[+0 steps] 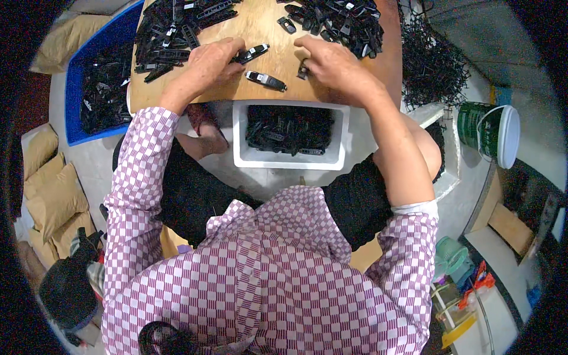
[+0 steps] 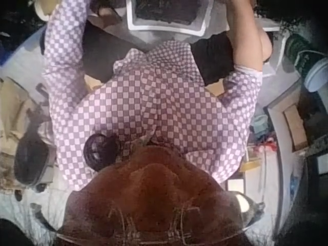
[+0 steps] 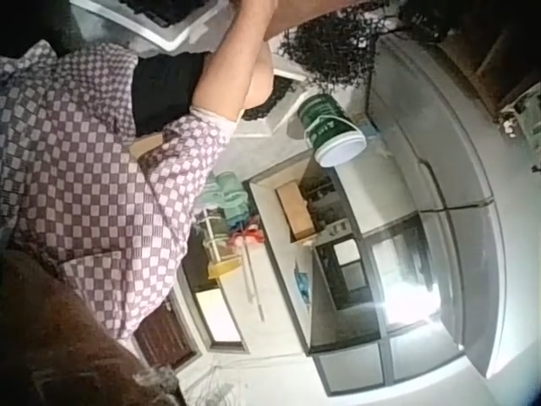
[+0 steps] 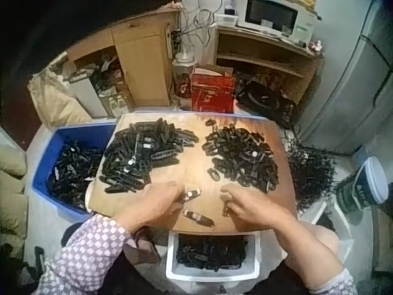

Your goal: Sorting and assembling small black plastic components from bins into containers.

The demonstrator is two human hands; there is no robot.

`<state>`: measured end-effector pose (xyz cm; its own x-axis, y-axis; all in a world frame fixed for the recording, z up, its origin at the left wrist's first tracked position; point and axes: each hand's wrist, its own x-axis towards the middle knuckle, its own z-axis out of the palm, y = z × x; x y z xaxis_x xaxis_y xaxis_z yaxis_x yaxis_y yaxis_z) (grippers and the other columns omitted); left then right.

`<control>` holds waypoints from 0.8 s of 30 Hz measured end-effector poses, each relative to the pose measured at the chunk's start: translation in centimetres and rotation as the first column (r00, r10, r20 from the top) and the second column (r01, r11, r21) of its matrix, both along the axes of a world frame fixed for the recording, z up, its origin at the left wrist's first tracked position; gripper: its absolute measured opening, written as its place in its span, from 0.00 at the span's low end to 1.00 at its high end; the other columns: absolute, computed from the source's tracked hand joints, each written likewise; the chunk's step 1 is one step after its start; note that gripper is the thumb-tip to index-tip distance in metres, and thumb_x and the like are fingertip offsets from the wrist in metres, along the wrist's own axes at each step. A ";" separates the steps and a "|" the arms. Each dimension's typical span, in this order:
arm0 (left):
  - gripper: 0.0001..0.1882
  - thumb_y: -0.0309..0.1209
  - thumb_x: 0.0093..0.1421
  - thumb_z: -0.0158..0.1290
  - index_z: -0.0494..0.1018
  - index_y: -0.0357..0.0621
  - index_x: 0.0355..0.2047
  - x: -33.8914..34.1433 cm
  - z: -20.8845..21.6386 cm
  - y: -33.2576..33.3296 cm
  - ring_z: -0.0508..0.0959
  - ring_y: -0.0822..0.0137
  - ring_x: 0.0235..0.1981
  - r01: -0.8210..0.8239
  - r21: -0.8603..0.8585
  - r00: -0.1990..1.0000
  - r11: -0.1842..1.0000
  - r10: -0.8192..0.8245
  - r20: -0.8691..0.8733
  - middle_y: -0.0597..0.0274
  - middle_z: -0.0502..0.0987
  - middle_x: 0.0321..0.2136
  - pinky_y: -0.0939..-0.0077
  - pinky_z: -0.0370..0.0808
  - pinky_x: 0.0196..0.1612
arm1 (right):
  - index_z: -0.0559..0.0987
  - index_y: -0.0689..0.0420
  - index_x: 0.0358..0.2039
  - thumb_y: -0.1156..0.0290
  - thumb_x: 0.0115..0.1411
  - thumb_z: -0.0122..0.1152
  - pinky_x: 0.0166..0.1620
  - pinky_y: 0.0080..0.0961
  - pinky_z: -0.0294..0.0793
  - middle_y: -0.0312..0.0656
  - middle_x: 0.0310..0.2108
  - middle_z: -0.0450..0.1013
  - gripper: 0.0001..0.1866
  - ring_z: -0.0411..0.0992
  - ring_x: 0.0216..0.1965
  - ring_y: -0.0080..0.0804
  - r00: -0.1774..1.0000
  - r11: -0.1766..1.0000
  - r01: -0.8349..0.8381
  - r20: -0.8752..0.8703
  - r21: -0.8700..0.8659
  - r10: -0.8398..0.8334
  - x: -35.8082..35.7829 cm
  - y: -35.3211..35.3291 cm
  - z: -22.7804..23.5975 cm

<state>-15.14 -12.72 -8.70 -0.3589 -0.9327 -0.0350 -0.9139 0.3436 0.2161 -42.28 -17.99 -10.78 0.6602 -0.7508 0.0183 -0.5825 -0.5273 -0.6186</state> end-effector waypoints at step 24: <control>0.13 0.27 0.55 0.56 0.74 0.51 0.41 -2.3 -0.6 -1.8 0.79 0.54 0.43 0.038 -0.078 0.999 0.996 -0.035 0.040 0.57 0.71 0.45 0.61 0.77 0.44 | 0.72 0.55 0.46 0.70 0.65 0.50 0.47 0.36 0.71 0.48 0.43 0.72 0.10 0.73 0.46 0.45 0.991 0.990 -0.101 -0.074 0.100 0.109 0.7 0.5 1.1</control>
<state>-17.40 -14.51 -9.29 -0.3927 -0.9194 0.0233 -0.9075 0.3915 0.1520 -41.58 -17.46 -9.66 0.7319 -0.6732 -0.1056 -0.5762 -0.5286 -0.6233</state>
